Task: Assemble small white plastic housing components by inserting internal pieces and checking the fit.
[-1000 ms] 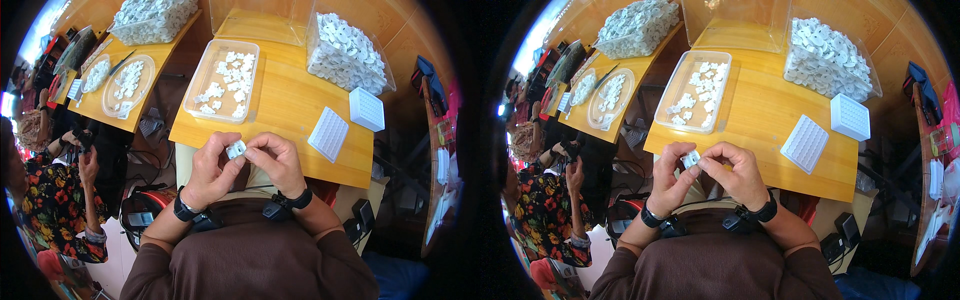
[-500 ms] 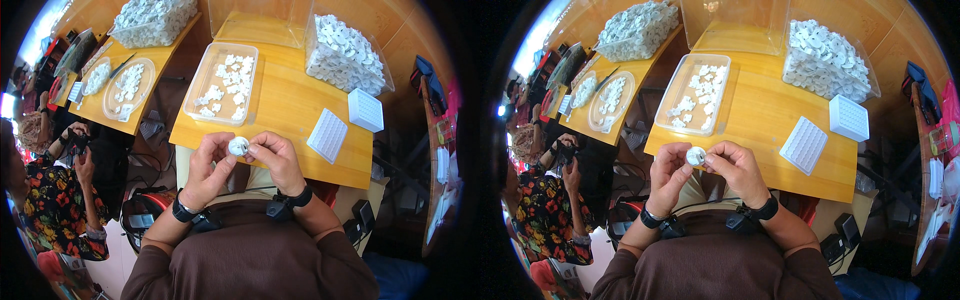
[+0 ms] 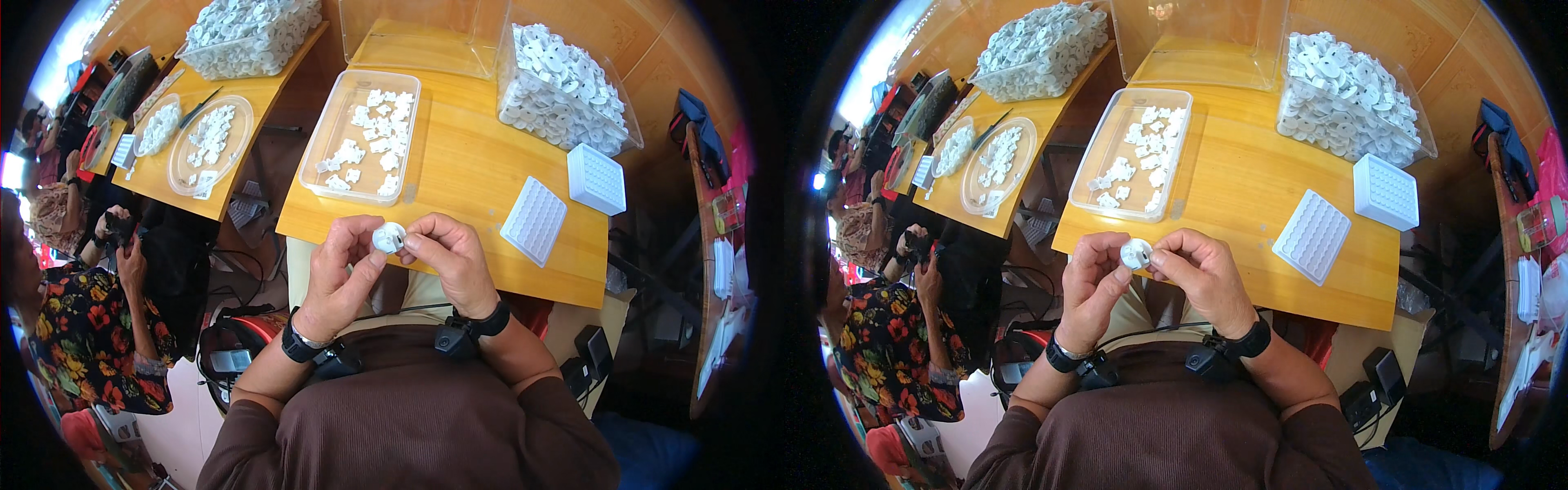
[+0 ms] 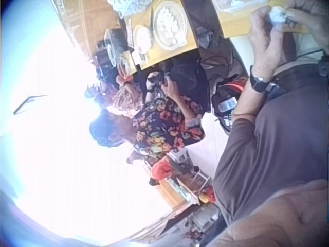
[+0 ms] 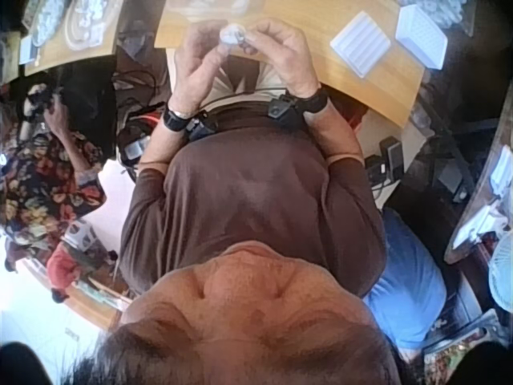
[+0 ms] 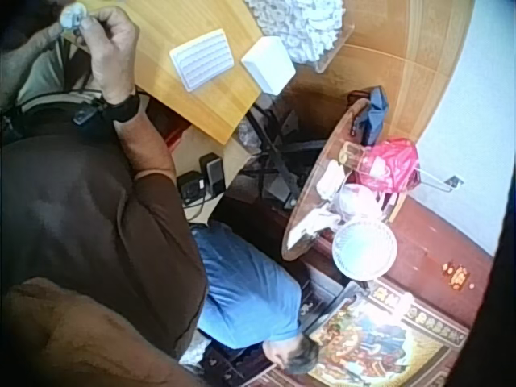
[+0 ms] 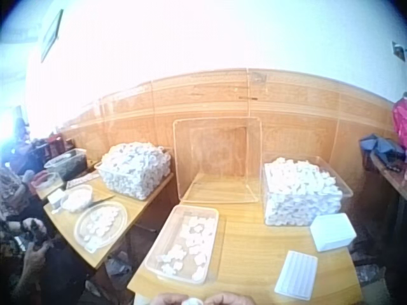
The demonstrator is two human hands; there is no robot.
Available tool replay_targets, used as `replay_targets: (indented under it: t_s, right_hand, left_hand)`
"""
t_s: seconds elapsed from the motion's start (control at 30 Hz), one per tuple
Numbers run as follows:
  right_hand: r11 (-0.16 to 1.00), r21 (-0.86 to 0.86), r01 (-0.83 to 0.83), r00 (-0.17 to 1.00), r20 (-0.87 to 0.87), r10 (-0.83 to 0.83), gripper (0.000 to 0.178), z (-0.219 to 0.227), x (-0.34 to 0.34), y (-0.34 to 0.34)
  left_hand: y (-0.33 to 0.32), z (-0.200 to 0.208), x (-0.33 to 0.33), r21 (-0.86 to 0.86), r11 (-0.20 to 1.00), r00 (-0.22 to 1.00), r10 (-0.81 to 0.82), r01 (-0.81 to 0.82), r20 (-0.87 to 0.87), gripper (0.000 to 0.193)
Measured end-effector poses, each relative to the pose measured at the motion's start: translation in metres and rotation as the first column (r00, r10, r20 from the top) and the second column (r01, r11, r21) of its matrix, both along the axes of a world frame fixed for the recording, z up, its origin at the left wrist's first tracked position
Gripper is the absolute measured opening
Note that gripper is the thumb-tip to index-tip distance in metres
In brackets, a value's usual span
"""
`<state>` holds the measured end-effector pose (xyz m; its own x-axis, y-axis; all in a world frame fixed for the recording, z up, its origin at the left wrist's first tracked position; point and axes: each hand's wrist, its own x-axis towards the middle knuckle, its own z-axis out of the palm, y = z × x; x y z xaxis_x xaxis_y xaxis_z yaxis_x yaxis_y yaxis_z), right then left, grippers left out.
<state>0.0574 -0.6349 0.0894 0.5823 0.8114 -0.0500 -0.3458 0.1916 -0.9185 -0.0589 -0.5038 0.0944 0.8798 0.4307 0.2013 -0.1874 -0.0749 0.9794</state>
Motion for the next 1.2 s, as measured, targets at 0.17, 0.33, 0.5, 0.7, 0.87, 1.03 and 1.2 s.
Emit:
replay_targets:
  t_s: [0.17,0.33,0.5,0.7,0.87,1.03,1.2]
  right_hand:
    - [1.0,0.0,-0.002,1.0,0.008,0.002,0.012,-0.0021,0.0003,-0.0003]
    - [1.0,0.003,0.023,1.0,0.017,-0.023,0.012,-0.005,0.0002,-0.0004]
    - [0.999,0.016,0.03,1.0,-0.001,-0.03,0.012,-0.006,-0.0002,0.0]
    - [0.999,0.027,0.042,0.999,-0.007,-0.042,0.012,-0.0068,-0.001,-0.0006]
    - [0.999,0.019,0.044,0.999,0.019,-0.044,0.012,-0.0048,-0.0014,-0.0006]
    - [0.999,0.01,0.046,0.998,0.03,-0.047,0.012,-0.0048,-0.0015,-0.0006]
    - [0.998,0.018,0.056,0.998,0.022,-0.056,0.013,-0.0025,-0.0026,0.0002]
  left_hand:
    - [-0.002,0.0006,0.0002,-0.007,1.0,1.0,0.011,-0.011,0.006,0.03]
    - [-0.0012,-0.0039,0.0001,0.053,0.998,1.0,0.031,-0.031,0.0,0.03]
    - [-0.0016,-0.0025,0.0008,0.133,0.989,0.998,0.06,-0.058,-0.013,0.029]
    - [-0.0032,-0.0029,0.0005,0.15,0.986,0.997,0.074,-0.074,0.005,0.029]
    - [-0.0033,-0.005,0.0012,0.125,0.989,0.997,0.079,-0.082,0.027,0.029]
    - [-0.0029,-0.0069,0.0016,0.135,0.987,0.996,0.083,-0.087,0.039,0.029]
    - [-0.002,-0.0076,0.0008,0.164,0.982,0.995,0.079,-0.088,0.056,0.03]
